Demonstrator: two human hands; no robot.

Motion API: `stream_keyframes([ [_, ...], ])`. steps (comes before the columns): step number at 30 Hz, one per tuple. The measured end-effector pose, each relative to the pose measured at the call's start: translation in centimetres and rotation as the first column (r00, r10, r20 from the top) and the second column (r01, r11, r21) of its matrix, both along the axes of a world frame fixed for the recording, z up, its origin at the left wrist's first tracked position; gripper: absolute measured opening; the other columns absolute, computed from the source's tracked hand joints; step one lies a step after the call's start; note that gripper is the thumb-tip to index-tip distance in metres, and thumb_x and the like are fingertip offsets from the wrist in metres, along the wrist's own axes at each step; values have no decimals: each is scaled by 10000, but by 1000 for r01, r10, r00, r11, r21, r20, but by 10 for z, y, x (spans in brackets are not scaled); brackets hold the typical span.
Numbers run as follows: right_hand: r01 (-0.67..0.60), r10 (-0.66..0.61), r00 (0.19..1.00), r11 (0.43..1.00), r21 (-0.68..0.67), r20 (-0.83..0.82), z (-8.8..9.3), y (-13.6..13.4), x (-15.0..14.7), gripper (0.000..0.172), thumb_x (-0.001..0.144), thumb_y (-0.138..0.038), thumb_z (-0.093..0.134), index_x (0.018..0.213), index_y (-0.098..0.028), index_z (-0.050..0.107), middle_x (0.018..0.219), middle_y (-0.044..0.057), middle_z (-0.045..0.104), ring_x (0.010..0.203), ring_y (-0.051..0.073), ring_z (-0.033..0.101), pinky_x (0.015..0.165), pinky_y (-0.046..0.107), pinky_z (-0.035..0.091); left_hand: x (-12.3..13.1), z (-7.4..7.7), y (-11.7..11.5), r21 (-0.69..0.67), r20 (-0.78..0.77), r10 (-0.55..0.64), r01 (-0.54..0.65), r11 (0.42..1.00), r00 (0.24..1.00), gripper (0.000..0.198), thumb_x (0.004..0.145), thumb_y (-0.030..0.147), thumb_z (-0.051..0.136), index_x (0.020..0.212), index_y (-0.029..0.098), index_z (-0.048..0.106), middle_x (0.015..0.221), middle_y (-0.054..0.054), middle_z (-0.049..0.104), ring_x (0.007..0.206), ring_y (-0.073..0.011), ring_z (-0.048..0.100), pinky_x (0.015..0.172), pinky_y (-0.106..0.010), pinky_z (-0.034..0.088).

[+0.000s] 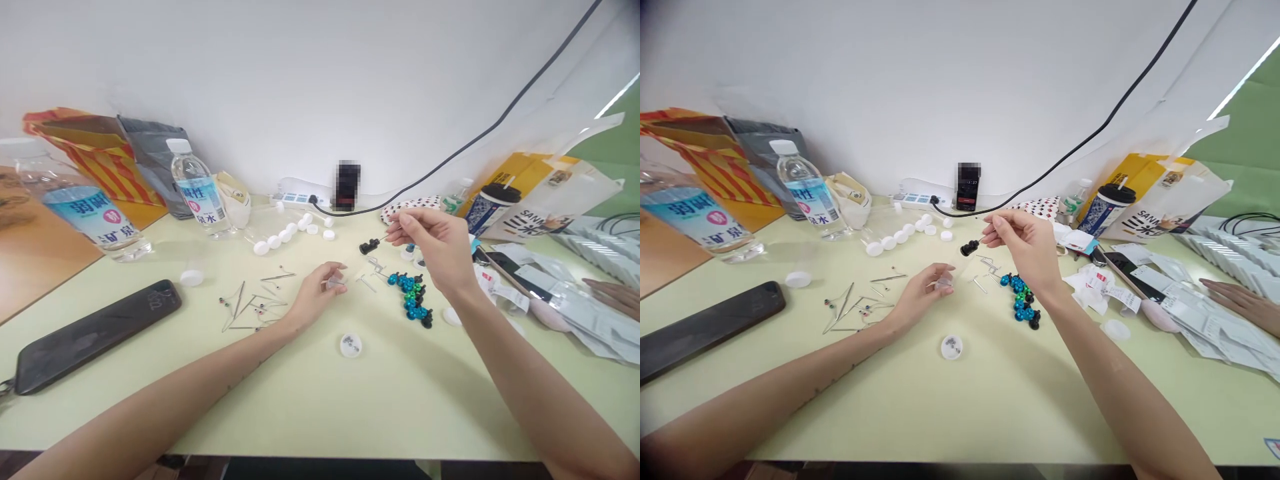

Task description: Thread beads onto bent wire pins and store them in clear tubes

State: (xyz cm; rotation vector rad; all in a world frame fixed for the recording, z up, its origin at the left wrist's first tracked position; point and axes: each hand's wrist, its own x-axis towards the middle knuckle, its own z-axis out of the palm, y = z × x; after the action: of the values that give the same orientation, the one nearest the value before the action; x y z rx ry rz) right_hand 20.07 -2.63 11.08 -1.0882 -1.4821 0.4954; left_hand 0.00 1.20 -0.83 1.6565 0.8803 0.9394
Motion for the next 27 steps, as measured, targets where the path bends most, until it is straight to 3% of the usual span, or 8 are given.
stream_keyframes([
  [5,-107,109,994,984,-139,8,-2,4,8,181,855,-320,619,934,-173,688,752,39,703,699,146,686,692,282,607,-1,-2,2,-4,9,40,-40,999,999,355,759,201,603,1112,217,575,1067,-71,586,1065,-216,539,789,-302,473],
  [10,-113,113,994,987,-117,-8,0,6,12,162,852,-300,623,932,-171,681,775,40,711,726,151,695,728,296,610,-2,-2,2,-11,17,69,-69,998,998,338,735,211,611,1071,211,580,1128,-76,598,1078,-219,547,801,-313,476],
  [16,-225,224,974,960,-169,-20,-1,7,11,179,857,-342,612,883,-177,675,875,48,719,796,149,694,812,315,588,-1,5,-1,-67,47,51,-47,997,998,371,730,253,617,1094,184,592,1054,-78,618,1028,-217,559,839,-336,470],
  [22,-251,239,968,935,-251,-74,-5,14,16,206,787,-364,693,816,-164,656,829,51,725,784,148,691,804,318,579,0,7,-1,-44,62,61,-58,997,996,339,727,239,614,1060,176,601,1075,-89,615,1068,-223,547,864,-342,462],
  [27,-214,223,975,931,-297,-6,-8,16,17,224,737,-344,738,759,-137,654,788,66,728,739,147,691,756,298,573,-1,7,-1,15,84,95,-96,995,992,301,718,220,611,1017,180,605,1122,-97,618,1093,-233,546,867,-353,466],
])
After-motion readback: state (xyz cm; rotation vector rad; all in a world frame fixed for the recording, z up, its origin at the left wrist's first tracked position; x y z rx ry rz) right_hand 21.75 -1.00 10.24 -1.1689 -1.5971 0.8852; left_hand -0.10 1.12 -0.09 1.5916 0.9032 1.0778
